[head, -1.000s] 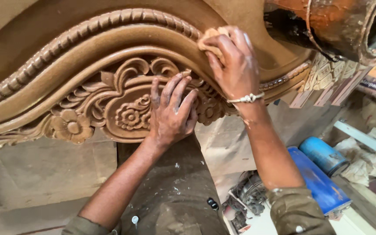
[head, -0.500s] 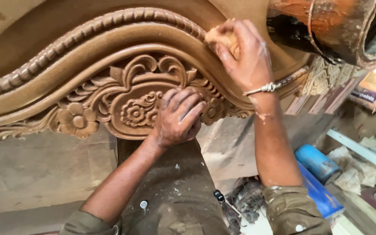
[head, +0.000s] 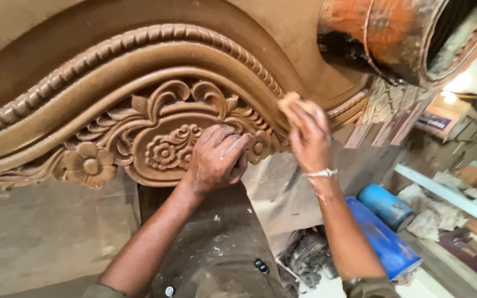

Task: The person applies a dark finish to an ornately carved wooden headboard using a cloth. They repeatedly dip the cloth into a can and rub the finish into the carved details and flat surfaces of the headboard.

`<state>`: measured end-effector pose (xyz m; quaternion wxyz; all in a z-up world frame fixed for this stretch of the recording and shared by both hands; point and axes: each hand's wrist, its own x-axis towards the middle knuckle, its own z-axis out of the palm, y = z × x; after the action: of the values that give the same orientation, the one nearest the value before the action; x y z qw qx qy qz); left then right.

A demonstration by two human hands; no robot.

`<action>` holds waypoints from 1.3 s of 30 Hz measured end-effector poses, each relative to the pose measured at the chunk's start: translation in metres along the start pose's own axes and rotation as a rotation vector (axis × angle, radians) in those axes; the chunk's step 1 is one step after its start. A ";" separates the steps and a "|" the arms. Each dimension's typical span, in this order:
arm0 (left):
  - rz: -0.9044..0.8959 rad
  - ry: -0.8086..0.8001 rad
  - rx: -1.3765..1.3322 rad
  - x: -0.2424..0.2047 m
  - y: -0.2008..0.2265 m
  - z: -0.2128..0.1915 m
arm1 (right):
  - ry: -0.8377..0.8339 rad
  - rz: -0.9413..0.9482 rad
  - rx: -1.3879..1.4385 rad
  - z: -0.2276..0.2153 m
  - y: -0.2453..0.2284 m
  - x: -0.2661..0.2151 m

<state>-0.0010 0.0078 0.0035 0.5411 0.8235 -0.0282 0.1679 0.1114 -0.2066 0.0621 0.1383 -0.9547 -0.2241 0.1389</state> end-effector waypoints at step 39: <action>-0.100 0.004 0.317 -0.027 0.038 0.026 | 0.084 -0.066 0.177 -0.004 0.091 -0.052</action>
<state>-0.0289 -0.0354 0.0192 0.4121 0.8987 0.0405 0.1446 0.1036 -0.3101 0.0467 0.2361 -0.9357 -0.2362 0.1134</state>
